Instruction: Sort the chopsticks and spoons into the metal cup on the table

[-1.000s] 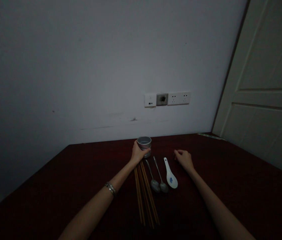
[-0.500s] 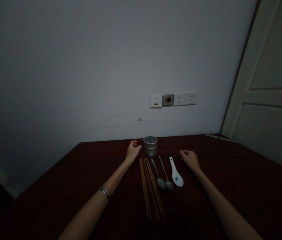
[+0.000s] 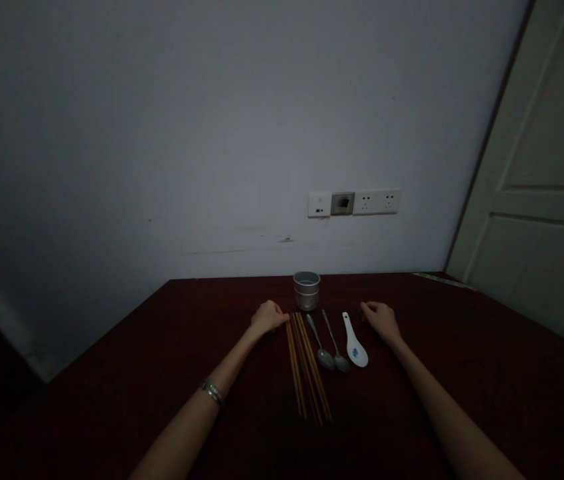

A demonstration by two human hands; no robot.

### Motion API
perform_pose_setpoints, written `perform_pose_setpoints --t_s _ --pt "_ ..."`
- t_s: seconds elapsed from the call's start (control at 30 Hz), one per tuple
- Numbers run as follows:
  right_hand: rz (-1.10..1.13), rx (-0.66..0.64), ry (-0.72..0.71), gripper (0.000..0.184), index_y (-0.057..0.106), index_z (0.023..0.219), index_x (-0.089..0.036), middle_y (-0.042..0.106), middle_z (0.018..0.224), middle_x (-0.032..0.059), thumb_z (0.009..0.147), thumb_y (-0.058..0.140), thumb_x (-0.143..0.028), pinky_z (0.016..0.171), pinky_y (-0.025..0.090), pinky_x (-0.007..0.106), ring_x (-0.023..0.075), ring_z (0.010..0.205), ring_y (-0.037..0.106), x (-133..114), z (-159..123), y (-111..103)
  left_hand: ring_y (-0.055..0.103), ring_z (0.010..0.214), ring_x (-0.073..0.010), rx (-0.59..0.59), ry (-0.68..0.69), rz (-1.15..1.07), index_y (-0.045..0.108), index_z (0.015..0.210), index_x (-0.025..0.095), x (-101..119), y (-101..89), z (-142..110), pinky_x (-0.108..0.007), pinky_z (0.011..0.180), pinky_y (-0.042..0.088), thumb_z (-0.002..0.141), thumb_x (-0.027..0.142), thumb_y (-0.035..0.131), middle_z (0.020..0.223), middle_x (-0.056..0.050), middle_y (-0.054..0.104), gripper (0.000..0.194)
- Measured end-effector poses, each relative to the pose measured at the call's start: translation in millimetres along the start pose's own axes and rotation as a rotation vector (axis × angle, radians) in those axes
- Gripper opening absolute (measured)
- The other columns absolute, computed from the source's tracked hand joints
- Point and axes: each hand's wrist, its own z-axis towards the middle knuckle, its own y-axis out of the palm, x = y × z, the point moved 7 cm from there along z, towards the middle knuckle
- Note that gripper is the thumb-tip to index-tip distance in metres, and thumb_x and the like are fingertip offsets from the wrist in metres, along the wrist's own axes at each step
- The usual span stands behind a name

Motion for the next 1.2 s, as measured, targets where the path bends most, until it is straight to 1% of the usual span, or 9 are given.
perform_pose_setpoints --t_s 0.17,0.3,0.47,0.63,0.8,0.93,1.0,1.13,1.2 --pt "0.0 -0.006 -0.012 0.039 0.063 0.063 -0.016 0.062 0.053 0.0033 0.075 0.038 -0.043 0.052 0.037 0.023 0.0166 0.053 0.057 0.0 0.1 0.7 0.061 0.064 -0.0195 -0.066 0.058 0.18 0.062 0.06 0.016 7.6 10.6 -7.3 -0.024 0.054 0.042 0.06 0.042 0.059 0.061 -0.006 0.063 0.026" --pt "-0.002 -0.004 -0.022 0.039 0.062 0.06 -0.016 0.062 0.053 0.0032 0.075 0.038 -0.043 0.052 0.037 0.023 0.0165 0.054 0.057 -0.9 -0.4 0.4 0.063 0.073 -0.0254 -0.069 0.076 0.206 0.063 0.063 0.017 10.5 15.1 -11.9 -0.028 0.058 0.044 0.058 0.043 0.06 0.072 -0.011 0.066 0.027" --pt "-0.007 0.0 -0.027 0.038 0.062 0.059 -0.016 0.063 0.054 0.0035 0.075 0.039 -0.042 0.054 0.038 0.023 0.0165 0.055 0.058 -5.1 -2.1 -1.6 0.063 0.079 -0.0242 -0.074 0.064 0.205 0.064 0.068 0.018 11.5 16.1 -14.7 -0.026 0.062 0.044 0.06 0.043 0.058 0.084 -0.012 0.068 0.026" --pt "-0.009 -0.008 -0.015 0.038 0.062 0.06 -0.016 0.062 0.053 0.0032 0.075 0.039 -0.042 0.055 0.038 0.024 0.0164 0.054 0.058 -4.2 -1.8 -1.3 0.063 0.082 -0.0257 -0.1 0.084 0.219 0.065 0.071 0.018 12.3 17.4 -15.0 -0.026 0.063 0.044 0.062 0.044 0.057 0.086 -0.013 0.067 0.03" --pt "-0.013 -0.005 -0.023 0.037 0.06 0.057 -0.017 0.061 0.052 0.0025 0.075 0.038 -0.042 0.053 0.037 0.023 0.0161 0.052 0.057 -1.9 0.0 0.0 0.063 0.083 -0.0262 -0.065 0.059 0.173 0.065 0.073 0.018 10.3 15.8 -14.3 -0.027 0.065 0.044 0.059 0.042 0.06 0.088 -0.013 0.068 0.028" --pt "-0.031 -0.006 -0.032 0.038 0.06 0.056 -0.017 0.062 0.053 0.0029 0.075 0.037 -0.041 0.054 0.037 0.024 0.0165 0.053 0.057 -4.0 -0.7 -0.6 0.062 0.085 -0.0261 -0.075 0.06 0.184 0.066 0.076 0.019 12.2 17.8 -16.0 -0.027 0.067 0.045 0.06 0.041 0.059 0.089 -0.011 0.068 0.028" --pt "-0.034 -0.008 -0.035 0.038 0.06 0.057 -0.017 0.062 0.053 0.0029 0.075 0.037 -0.041 0.055 0.037 0.024 0.0165 0.054 0.057 -5.4 -1.5 -1.1 0.062 0.086 -0.027 -0.067 0.073 0.205 0.066 0.078 0.019 14.7 18.7 -18.0 -0.029 0.068 0.045 0.062 0.042 0.057 0.09 -0.012 0.067 0.029" --pt "-0.037 -0.016 -0.029 0.038 0.06 0.057 -0.017 0.062 0.053 0.0025 0.076 0.037 -0.041 0.056 0.037 0.024 0.0164 0.055 0.058 -5.5 -1.9 -0.9 0.062 0.086 -0.0308 -0.019 0.108 0.271 0.067 0.084 0.018 20.5 20.2 -22.1 -0.035 0.069 0.046 0.065 0.043 0.054 0.089 -0.015 0.067 0.033" --pt "-0.036 -0.016 -0.03 0.037 0.061 0.058 -0.017 0.062 0.053 0.0025 0.076 0.037 -0.041 0.056 0.037 0.024 0.0163 0.055 0.058 -5.1 -1.5 -0.5 0.062 0.085 -0.0305 0.009 0.111 0.285 0.066 0.085 0.018 21.9 20.4 -23.4 -0.036 0.069 0.046 0.066 0.041 0.054 0.088 -0.015 0.067 0.033"
